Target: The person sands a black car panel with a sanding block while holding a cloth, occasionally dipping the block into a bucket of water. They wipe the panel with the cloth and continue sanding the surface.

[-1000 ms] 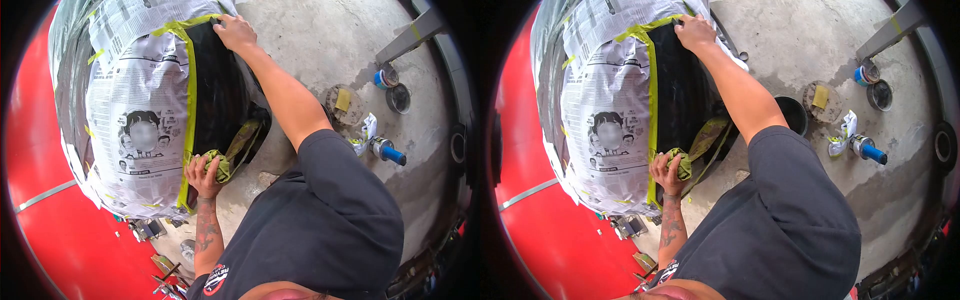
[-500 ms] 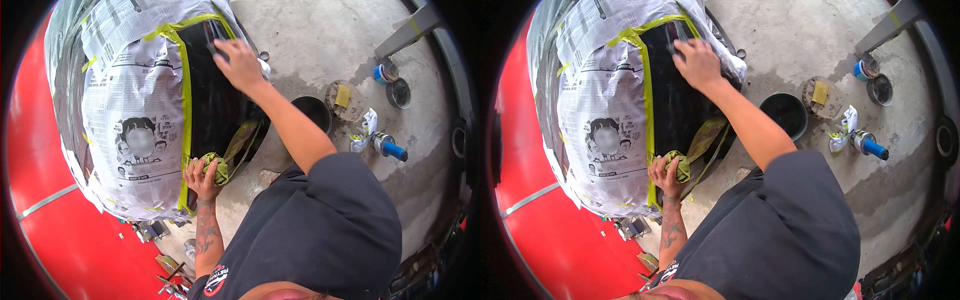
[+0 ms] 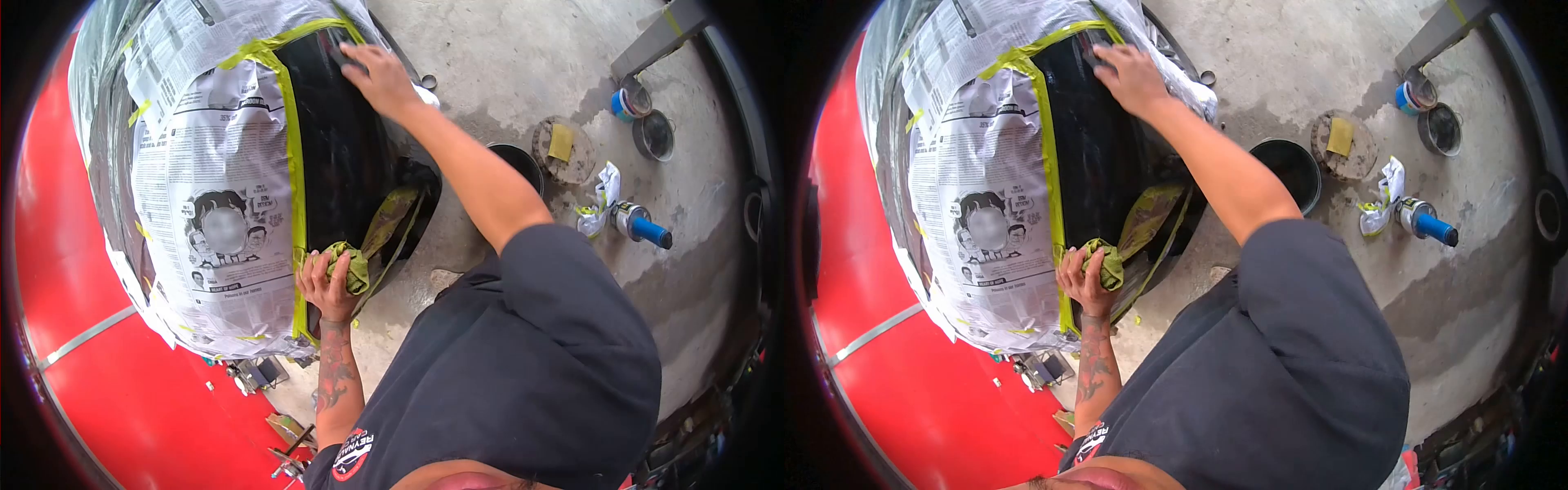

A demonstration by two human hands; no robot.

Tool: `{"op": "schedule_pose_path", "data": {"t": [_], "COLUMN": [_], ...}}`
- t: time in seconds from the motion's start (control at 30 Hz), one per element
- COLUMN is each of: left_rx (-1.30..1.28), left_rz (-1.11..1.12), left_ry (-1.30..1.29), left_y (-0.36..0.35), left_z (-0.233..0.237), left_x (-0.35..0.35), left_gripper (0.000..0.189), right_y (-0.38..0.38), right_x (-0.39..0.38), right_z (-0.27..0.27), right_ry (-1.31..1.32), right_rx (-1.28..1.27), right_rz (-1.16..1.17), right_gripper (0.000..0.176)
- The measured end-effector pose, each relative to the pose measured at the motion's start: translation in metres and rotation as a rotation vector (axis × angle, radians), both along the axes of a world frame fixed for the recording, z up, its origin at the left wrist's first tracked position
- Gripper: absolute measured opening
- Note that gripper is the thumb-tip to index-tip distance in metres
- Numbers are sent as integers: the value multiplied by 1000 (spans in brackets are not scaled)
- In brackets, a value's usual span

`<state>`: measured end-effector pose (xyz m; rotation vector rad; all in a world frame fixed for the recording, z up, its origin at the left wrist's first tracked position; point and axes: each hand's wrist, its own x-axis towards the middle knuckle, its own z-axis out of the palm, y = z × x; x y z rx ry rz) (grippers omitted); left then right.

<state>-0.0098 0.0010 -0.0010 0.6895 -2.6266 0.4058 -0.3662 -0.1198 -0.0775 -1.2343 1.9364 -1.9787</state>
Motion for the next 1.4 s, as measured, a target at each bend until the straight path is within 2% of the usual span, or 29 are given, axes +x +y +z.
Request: {"op": "schedule_pose_path", "data": {"t": [0.17,0.27,0.37,0.47,0.5,0.57,0.67,0.8,0.93,1.1,1.17,1.23,1.3,1.37,1.4], "left_rx": [22,58,102,59,80,55,37,47,24,-39,-60,-58,-66,-53,-49], "left_rz": [-18,-47,-47,-18,-3,23,32,11,-13,-94,-132,-157,-154,-146,-145], "left_ry": [-18,-54,-123,-177,-190,-222,-240,-230,-220,-193,-203,-197,-189,-202,-205], "left_y": [1,-9,-22,-43,-46,-58,-67,-62,-47,-34,-34,-35,-35,-34,-34], "left_z": [7,18,38,47,55,60,58,59,50,37,35,33,31,33,34], "left_x": [-14,-48,-99,-138,-153,-172,-186,-183,-158,-112,-103,-101,-103,-103,-104], "left_gripper": [43,52,58,58,53,45,38,34,39,47,47,48,48,48,48], "right_y": [123,167,145,98,93,104,161,141,130,142,134,126,138,138,140], "right_x": [83,123,100,69,68,89,135,121,116,128,125,121,117,120,121], "right_z": [-13,-30,-27,-20,-19,-26,-24,-11,-17,-118,-131,-100,-48,-45,-52], "right_ry": [14,24,89,-36,-59,-84,-97,-163,-263,-755,-756,-681,-570,-532,-558], "right_rx": [-9,3,-52,-43,-20,-41,19,33,-14,261,295,252,63,-5,39], "right_rz": [23,44,2,-46,-56,-70,-29,-51,-90,-65,-73,-121,-64,-67,-91], "right_gripper": [45,49,48,42,41,45,49,51,46,44,44,44,45,44,43]}}
